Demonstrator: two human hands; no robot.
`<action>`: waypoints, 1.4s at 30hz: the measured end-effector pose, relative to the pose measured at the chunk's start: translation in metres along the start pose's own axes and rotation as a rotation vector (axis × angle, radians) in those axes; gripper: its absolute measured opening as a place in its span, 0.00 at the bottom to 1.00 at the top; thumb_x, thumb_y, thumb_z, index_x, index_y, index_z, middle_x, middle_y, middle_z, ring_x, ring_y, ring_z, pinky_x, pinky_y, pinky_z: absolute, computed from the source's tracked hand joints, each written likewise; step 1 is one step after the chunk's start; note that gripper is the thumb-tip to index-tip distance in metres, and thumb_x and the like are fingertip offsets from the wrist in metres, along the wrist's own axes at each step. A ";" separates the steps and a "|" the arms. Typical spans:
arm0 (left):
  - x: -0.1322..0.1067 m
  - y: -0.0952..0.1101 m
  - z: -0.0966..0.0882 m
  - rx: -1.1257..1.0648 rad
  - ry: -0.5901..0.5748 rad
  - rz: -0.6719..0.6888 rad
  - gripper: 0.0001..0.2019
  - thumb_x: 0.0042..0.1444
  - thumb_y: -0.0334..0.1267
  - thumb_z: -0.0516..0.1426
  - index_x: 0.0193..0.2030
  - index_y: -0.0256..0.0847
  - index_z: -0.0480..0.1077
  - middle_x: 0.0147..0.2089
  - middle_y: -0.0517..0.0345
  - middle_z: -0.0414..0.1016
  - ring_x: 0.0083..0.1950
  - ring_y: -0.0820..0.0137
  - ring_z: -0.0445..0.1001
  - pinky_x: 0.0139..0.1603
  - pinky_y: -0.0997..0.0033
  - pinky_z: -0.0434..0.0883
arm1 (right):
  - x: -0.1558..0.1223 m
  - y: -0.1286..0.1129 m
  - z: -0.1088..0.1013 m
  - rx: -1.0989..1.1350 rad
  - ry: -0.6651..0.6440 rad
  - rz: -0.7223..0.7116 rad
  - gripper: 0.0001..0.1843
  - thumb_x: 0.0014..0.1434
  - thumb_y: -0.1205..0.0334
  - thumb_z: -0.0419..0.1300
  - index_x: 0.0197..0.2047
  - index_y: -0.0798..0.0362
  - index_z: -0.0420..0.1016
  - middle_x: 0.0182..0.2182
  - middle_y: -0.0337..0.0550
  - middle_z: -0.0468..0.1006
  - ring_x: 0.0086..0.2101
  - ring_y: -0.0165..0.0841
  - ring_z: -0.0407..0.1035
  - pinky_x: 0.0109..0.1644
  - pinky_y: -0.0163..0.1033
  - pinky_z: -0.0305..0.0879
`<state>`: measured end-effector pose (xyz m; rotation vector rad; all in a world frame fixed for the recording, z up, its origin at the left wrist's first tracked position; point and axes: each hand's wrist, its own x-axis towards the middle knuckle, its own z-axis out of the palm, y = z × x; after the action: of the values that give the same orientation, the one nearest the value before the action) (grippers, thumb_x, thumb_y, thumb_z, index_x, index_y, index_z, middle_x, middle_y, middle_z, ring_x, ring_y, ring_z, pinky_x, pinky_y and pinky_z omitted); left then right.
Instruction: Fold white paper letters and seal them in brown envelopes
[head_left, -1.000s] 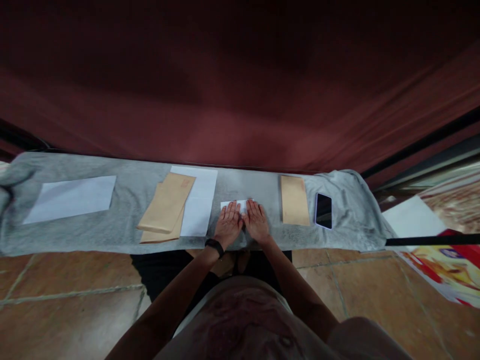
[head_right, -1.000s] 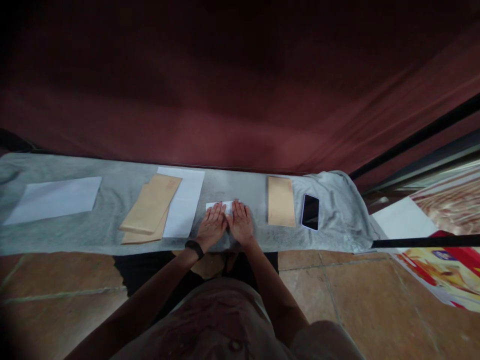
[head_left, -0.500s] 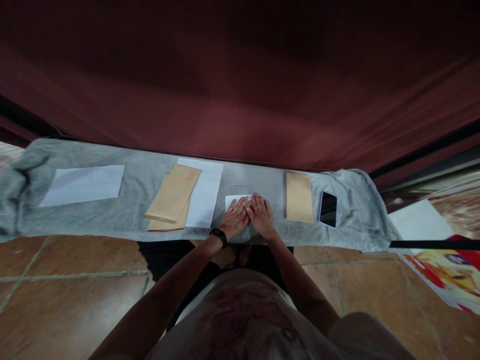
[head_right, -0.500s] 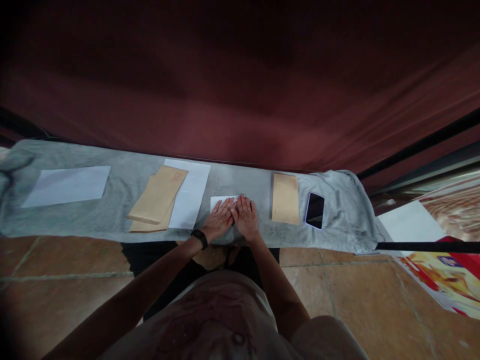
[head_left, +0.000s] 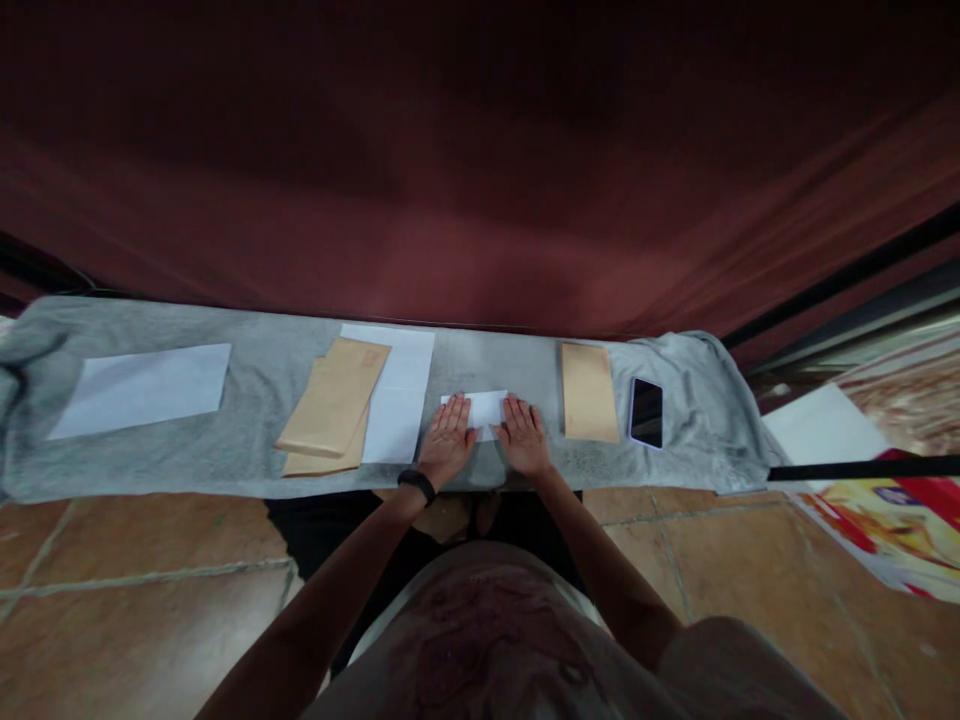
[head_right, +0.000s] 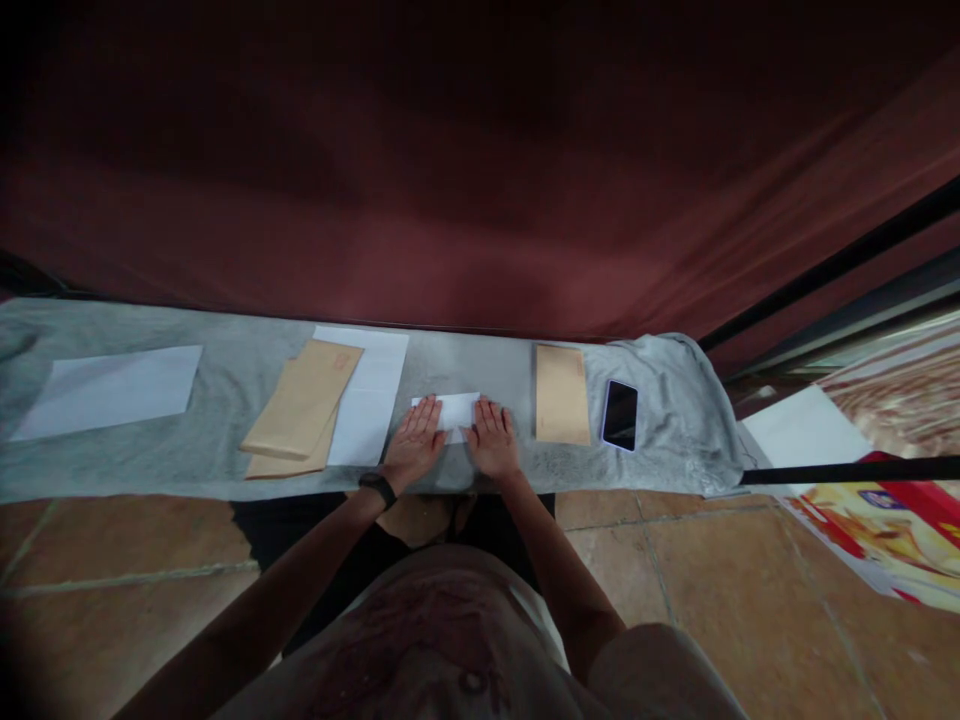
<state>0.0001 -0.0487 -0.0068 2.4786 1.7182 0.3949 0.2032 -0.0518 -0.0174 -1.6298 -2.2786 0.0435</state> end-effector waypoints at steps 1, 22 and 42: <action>-0.001 -0.001 0.000 0.001 0.000 -0.008 0.32 0.70 0.44 0.44 0.74 0.26 0.50 0.77 0.37 0.51 0.78 0.57 0.47 0.76 0.50 0.51 | -0.004 0.001 -0.002 0.007 -0.007 -0.019 0.30 0.74 0.54 0.46 0.74 0.58 0.54 0.70 0.52 0.60 0.70 0.44 0.52 0.74 0.56 0.45; 0.054 0.031 0.015 -0.063 -0.103 0.262 0.28 0.71 0.42 0.41 0.75 0.38 0.51 0.77 0.50 0.54 0.78 0.65 0.48 0.78 0.52 0.46 | -0.045 0.007 -0.026 0.224 -0.049 -0.095 0.23 0.73 0.58 0.46 0.65 0.54 0.70 0.62 0.49 0.73 0.63 0.39 0.65 0.70 0.53 0.57; 0.004 0.012 -0.004 -0.065 -0.169 0.328 0.25 0.72 0.47 0.43 0.73 0.54 0.56 0.77 0.63 0.53 0.79 0.62 0.46 0.78 0.49 0.44 | -0.045 0.009 -0.026 0.262 0.010 -0.077 0.22 0.73 0.62 0.45 0.62 0.54 0.73 0.58 0.49 0.77 0.60 0.38 0.67 0.70 0.54 0.58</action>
<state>0.0109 -0.0493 0.0005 2.6609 1.2205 0.2521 0.2314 -0.0946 -0.0063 -1.4050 -2.2180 0.3016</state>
